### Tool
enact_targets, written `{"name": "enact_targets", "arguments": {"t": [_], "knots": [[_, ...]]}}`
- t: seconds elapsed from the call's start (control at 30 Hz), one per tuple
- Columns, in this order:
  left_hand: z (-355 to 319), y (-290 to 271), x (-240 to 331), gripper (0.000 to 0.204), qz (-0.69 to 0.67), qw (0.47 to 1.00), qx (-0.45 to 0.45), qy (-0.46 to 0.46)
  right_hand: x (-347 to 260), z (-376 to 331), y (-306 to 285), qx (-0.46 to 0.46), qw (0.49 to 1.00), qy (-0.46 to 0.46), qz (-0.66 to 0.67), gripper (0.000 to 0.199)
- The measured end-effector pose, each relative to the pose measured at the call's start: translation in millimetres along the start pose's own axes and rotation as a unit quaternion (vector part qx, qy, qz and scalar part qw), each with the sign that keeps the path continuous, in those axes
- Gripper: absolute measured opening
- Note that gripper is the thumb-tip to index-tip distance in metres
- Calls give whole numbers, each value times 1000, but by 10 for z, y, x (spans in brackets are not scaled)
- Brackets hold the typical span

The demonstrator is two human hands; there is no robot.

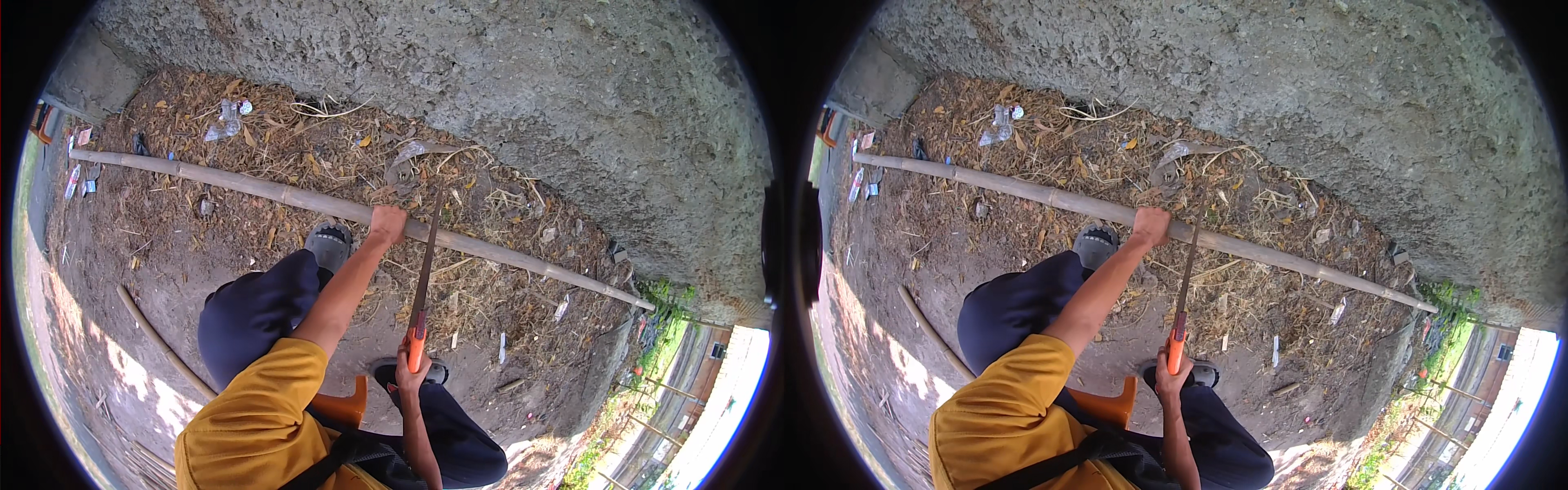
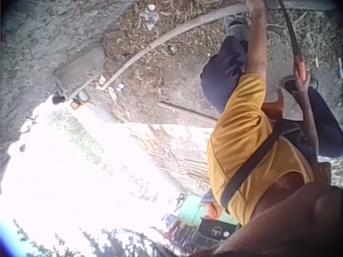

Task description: The person saws a bamboo pole with a hand saw and then repositions the pole.

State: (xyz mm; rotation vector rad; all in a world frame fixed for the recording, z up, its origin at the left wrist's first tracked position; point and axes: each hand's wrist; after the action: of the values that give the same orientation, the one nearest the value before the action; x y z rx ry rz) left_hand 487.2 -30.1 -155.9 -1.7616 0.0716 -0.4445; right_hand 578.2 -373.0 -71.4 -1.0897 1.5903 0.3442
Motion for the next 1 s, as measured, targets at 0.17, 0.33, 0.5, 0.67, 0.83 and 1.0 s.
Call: {"name": "enact_targets", "arguments": {"t": [0.17, 0.33, 0.5, 0.67, 0.83, 1.0], "knots": [[15, 83, -81, 29, -3, 1000, 2, 11, -44, -5, 44, -6, 1000, -16, 17, 11], [71, 32, 12, 43, -21, 999, -46, 8, -10, 27, -1, 28, 997, -54, 44, 8], [-190, 62, -119, 73, 56, 992, 110, 31, -219, 101, -173, -1, 999, 26, 47, 12], [-379, -565, -193, 72, 91, 983, 158, 36, -583, 146, -393, 4, 998, -22, -57, 17], [-722, -1726, 107, 48, 117, 973, -197, 9, -1259, -174, -864, 22, 999, -9, 42, 19], [-1545, -2070, 316, 45, 20, 968, -136, 209, -1706, -433, -1470, 14, 944, -229, -235, 26]]}}
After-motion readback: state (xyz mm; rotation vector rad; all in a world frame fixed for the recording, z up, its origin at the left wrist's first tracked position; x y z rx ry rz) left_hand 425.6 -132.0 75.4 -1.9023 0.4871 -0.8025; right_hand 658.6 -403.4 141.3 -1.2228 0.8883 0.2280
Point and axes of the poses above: each hand's wrist, its own z-axis towards the middle knuckle, its own y-axis out of the palm, x = y × z, and after that the axes turned 11 degrees about x, right-handed
